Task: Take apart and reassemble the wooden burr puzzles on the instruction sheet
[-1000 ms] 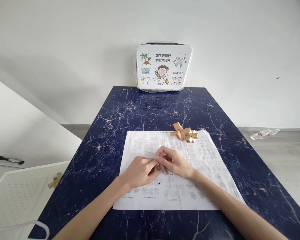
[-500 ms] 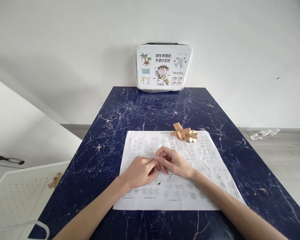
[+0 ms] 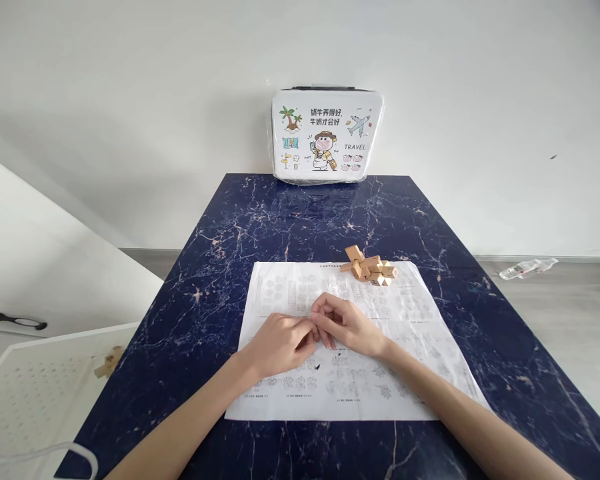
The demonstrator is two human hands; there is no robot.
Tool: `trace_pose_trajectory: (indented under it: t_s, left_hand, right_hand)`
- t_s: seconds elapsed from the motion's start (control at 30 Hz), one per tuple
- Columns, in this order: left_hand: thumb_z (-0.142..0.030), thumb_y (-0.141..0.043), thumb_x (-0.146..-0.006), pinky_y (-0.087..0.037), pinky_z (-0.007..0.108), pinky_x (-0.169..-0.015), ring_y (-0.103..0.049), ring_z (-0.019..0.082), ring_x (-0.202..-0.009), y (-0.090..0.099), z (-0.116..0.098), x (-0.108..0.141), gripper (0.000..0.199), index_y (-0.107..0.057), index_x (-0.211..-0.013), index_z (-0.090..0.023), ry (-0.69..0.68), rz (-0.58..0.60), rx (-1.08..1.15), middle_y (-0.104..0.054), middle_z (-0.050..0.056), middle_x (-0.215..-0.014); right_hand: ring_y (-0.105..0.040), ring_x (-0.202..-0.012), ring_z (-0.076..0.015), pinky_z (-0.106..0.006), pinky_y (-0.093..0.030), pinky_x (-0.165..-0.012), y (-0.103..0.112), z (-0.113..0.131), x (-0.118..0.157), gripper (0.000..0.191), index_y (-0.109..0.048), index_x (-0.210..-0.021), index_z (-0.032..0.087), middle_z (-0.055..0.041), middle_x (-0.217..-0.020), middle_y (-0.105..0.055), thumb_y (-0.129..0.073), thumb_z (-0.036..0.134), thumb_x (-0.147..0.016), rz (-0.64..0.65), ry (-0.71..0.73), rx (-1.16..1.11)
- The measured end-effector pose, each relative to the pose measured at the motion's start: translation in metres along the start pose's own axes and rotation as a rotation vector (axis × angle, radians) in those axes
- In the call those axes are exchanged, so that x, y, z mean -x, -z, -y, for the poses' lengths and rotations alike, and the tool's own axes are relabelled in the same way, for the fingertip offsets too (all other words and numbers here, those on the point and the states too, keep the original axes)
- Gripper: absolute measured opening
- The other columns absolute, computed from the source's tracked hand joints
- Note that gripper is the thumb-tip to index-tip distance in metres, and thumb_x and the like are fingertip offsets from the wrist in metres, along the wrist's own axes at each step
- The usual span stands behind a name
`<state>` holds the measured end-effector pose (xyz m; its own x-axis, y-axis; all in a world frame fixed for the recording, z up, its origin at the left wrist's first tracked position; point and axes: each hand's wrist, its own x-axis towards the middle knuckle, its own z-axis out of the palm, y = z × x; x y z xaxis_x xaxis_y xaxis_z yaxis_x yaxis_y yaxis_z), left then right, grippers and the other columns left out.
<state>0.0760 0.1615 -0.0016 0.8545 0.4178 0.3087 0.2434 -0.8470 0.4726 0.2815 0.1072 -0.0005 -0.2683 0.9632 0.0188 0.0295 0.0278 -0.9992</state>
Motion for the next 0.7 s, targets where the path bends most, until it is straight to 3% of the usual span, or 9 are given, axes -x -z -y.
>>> trace_pose_trajectory:
  t_s: [0.7]
  left_hand:
    - [-0.008,-0.057,-0.094,-0.05,0.027,-0.054,-0.062,0.013,-0.051,0.0019,-0.0029,-0.001,0.015,-0.068,-0.088,-0.016,0.012,-0.008,0.007,-0.072,-0.001,-0.071]
  right_hand:
    - [-0.058,-0.05,-0.0106,-0.024,-0.046,-0.047,-0.0007,0.0,0.0,0.024,-0.057,-0.095,0.022,0.0047,-0.065,-0.063,-0.061,0.042,-0.108,-0.004,0.012,-0.023]
